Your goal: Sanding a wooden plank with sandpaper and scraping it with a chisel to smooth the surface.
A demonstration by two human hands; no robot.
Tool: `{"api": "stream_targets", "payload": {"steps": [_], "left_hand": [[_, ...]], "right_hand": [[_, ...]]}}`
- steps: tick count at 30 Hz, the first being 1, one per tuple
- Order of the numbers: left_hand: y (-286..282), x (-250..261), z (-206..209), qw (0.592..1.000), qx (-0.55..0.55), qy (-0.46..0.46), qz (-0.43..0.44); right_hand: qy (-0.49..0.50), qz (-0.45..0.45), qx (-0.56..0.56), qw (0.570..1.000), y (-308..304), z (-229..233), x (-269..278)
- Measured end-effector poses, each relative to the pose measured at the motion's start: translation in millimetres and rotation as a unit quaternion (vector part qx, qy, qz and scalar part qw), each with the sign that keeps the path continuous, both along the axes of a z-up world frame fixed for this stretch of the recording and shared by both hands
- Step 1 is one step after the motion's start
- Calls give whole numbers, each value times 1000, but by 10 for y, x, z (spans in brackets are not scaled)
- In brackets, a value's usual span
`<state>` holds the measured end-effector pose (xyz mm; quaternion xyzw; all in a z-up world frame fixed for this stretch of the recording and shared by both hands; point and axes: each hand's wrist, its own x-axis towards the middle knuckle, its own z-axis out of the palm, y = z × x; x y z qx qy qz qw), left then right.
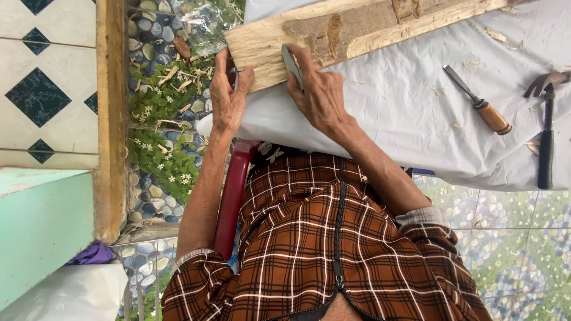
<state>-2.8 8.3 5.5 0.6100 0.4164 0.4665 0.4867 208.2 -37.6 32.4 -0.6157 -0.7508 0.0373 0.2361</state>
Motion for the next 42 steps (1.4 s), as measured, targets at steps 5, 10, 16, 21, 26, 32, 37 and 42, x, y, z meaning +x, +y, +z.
{"api": "stream_targets", "payload": {"steps": [5, 10, 16, 21, 26, 32, 37, 42], "left_hand": [[-10, -4, 22, 1000, -16, -9, -6], [13, 19, 12, 999, -25, -45, -15], [-2, 20, 185, 999, -30, -11, -2], [-2, 23, 140, 999, -23, -20, -10], [4, 16, 51, 1000, -1, -16, -7], [18, 23, 10, 999, -21, -34, -9], [-4, 18, 5, 999, -21, -39, -14], [7, 25, -17, 997, -25, -67, -20]], "right_hand": [[45, 46, 52, 997, -199, -82, 13], [-31, -30, 19, 999, -39, 27, -35], [-128, 2, 16, 992, -196, -70, -412], [-7, 24, 0, 1000, -194, -36, -158], [41, -3, 17, 999, -131, -116, -179], [67, -2, 12, 998, -130, -39, -11], [70, 8, 31, 997, -29, -113, -143], [57, 25, 29, 998, -6, -77, -182]]}}
